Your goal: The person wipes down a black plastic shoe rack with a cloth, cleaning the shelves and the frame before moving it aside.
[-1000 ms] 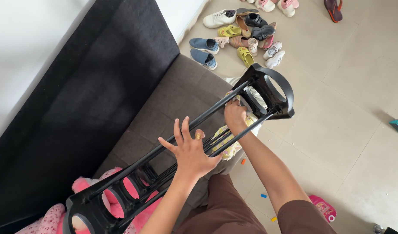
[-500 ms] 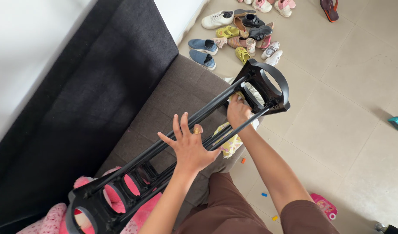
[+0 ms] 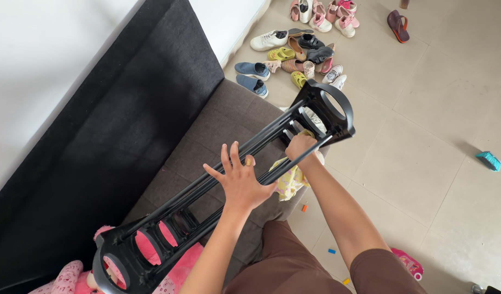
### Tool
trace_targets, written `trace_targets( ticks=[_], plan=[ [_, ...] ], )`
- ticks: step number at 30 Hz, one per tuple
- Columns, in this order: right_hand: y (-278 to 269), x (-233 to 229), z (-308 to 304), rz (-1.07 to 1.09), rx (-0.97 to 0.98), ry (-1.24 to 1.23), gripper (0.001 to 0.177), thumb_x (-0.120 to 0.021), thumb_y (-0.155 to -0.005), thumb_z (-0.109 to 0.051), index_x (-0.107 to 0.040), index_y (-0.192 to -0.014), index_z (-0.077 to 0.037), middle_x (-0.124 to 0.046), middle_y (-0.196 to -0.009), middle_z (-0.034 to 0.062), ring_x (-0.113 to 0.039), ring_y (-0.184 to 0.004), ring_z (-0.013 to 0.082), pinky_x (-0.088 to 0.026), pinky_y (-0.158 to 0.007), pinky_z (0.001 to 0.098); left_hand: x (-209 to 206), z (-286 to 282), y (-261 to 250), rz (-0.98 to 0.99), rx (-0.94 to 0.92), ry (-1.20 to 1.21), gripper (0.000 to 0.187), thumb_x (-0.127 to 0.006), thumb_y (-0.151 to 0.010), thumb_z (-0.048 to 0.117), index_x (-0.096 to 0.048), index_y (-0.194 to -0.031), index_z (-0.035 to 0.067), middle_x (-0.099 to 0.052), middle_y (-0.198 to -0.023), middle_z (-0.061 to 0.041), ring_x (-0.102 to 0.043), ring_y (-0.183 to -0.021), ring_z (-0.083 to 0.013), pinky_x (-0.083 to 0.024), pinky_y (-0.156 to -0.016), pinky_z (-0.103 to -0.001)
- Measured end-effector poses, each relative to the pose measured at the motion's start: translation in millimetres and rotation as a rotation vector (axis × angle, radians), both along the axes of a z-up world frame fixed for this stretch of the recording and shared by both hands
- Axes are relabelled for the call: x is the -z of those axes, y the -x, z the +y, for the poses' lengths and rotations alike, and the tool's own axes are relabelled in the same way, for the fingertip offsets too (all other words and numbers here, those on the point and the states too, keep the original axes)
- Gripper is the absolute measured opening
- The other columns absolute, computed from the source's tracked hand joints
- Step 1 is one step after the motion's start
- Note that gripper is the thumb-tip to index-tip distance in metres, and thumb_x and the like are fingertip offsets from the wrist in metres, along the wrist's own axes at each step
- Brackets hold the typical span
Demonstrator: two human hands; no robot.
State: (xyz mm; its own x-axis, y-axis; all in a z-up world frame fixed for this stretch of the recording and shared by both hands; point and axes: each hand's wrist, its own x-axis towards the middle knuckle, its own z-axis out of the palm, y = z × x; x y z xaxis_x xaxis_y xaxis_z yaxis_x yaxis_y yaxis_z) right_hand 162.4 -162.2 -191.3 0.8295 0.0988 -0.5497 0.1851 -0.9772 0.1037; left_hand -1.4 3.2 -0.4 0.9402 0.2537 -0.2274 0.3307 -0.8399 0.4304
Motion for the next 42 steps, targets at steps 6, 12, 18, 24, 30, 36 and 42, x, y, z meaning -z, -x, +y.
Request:
trace_targets(
  ticks=[6,12,18,24,30,36,42],
  plan=[
    [15,-53,-17,0.006,0.215,-0.208,0.044,-0.064,-0.085,-0.033,-0.072,-0.118,-0.004,-0.073,-0.113,0.0227,-0.071,-0.104,0.0386,-0.057,-0.088,0.0453,-5,3,-5,0.007,0.004,-0.045,0.084,-0.084,-0.056,0.063,-0.065,-0.112,0.003,-0.024,-0.155,-0.016,-0.003,-0.151,-0.0416,0.007,-0.102,-0.087],
    [91,-79,-34,-0.117,0.398,-0.59,0.063,-0.063,-0.087,-0.05,-0.06,-0.14,-0.016,-0.074,-0.109,0.0241,-0.07,-0.103,0.0437,-0.054,-0.09,0.0486,-15,23,-23,0.073,-0.002,-0.111,0.079,-0.08,-0.062,0.067,-0.067,-0.116,0.01,-0.025,-0.156,-0.013,-0.007,-0.151,-0.0378,-0.001,-0.107,-0.085],
    [135,-36,-74,-0.386,0.349,-0.768,0.042,-0.066,-0.092,-0.044,-0.077,-0.114,-0.01,-0.067,-0.119,0.0163,-0.064,-0.11,0.0339,-0.05,-0.092,0.0413,-14,38,-34,0.099,0.014,-0.15,0.074,-0.078,-0.067,0.069,-0.068,-0.116,0.014,-0.026,-0.159,-0.015,-0.009,-0.152,-0.0376,-0.004,-0.107,-0.085],
    [127,-56,-95,0.155,1.052,-1.561,0.041,-0.059,-0.099,-0.028,-0.069,-0.125,0.001,-0.07,-0.126,0.0165,-0.065,-0.114,0.0251,-0.049,-0.101,0.0414,-13,37,-32,0.135,0.018,-0.149,0.072,-0.077,-0.067,0.069,-0.069,-0.115,0.015,-0.025,-0.159,-0.014,-0.008,-0.153,-0.0367,-0.004,-0.107,-0.084],
    [130,-111,-95,0.45,1.129,-1.985,0.046,-0.044,-0.096,-0.018,-0.055,-0.135,0.004,-0.069,-0.126,0.0148,-0.067,-0.114,0.0246,-0.05,-0.1,0.0488,-16,32,-27,0.124,0.015,-0.14,0.077,-0.079,-0.064,0.07,-0.069,-0.117,0.014,-0.024,-0.157,-0.013,-0.008,-0.151,-0.0377,-0.003,-0.107,-0.084],
    [132,-118,-91,0.241,0.912,-1.388,0.037,-0.056,-0.096,-0.024,-0.067,-0.124,-0.003,-0.073,-0.116,0.0126,-0.069,-0.104,0.0232,-0.054,-0.094,0.0441,-14,32,-27,0.115,0.017,-0.137,0.08,-0.079,-0.065,0.071,-0.068,-0.119,0.013,-0.024,-0.158,-0.013,-0.008,-0.151,-0.038,-0.003,-0.107,-0.084],
    [145,-101,-86,-0.193,0.697,-1.097,0.026,-0.075,-0.09,-0.023,-0.077,-0.094,0.002,-0.071,-0.099,0.0158,-0.067,-0.092,0.03,-0.051,-0.084,0.0342,-17,33,-28,0.147,0.039,-0.158,0.08,-0.078,-0.066,0.072,-0.068,-0.119,0.014,-0.022,-0.159,-0.014,-0.006,-0.152,-0.0377,-0.003,-0.107,-0.084]
  ],
)
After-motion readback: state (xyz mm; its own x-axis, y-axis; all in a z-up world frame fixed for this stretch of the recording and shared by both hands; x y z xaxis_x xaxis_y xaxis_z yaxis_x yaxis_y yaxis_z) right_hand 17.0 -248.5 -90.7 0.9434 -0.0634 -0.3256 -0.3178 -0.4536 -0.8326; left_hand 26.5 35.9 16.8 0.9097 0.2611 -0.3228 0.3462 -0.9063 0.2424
